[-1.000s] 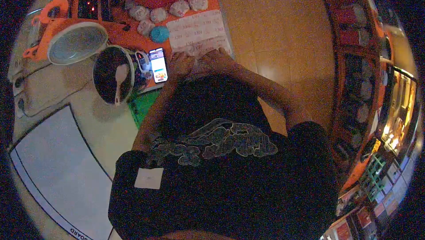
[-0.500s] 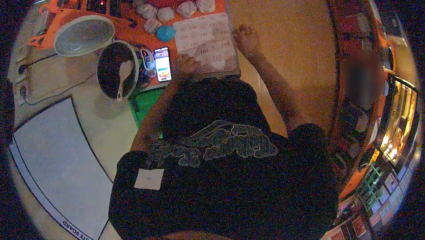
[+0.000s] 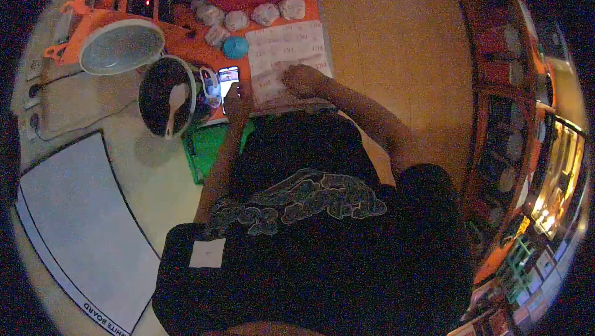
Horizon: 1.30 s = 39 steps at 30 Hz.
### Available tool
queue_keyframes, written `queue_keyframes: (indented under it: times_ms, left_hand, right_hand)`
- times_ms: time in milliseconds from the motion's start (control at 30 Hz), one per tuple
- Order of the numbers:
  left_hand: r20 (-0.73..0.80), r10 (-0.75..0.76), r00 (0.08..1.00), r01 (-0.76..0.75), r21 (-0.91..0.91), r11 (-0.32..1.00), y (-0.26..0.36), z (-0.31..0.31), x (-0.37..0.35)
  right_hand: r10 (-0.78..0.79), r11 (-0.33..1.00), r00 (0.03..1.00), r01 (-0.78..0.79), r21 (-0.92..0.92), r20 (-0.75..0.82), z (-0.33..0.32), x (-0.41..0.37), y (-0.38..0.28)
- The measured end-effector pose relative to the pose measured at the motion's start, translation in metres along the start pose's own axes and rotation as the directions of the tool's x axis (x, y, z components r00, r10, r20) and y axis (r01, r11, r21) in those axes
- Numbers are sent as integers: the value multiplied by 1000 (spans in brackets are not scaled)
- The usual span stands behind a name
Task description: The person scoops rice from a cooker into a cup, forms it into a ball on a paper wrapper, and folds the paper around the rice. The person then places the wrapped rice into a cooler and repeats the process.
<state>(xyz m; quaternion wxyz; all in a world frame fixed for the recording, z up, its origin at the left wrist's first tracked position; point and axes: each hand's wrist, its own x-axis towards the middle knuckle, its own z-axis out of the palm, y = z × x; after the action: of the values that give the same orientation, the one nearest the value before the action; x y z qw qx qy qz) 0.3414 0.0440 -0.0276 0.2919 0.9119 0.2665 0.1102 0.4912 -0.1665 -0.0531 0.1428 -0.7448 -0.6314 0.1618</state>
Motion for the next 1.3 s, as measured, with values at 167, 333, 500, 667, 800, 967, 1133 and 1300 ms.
queue_keyframes:
  times_ms: [167,333,500,667,800,967,1133,1300]
  left_hand:
    - [461,-350,816,447,-119,887,-77,70,20]
    - [-4,-225,974,225,75,971,-34,40,15]
    - [38,259,965,-255,-87,963,26,17,8]
    - [441,422,792,-541,186,820,-1,64,-13]
    - [656,263,708,-472,163,866,44,24,-7]
    - [258,620,741,-642,-2,767,-19,68,-9]
    - [401,464,790,-466,-99,879,-17,64,-1]
    - [318,316,894,-369,122,921,28,37,6]
  right_hand:
    - [109,990,994,-107,89,-23,-21,0,-18]
    - [-7,996,986,22,91,-167,0,-8,-4]
    - [-11,981,983,47,189,-184,19,-10,3]
    - [210,923,906,-61,379,-366,1,-26,-5]
    - [357,611,932,-285,739,64,24,-49,23]
    - [460,805,883,-371,463,-93,15,-55,14]
    - [449,852,893,-413,322,-41,2,-45,22]
    - [428,886,898,-396,240,-101,6,-33,25]
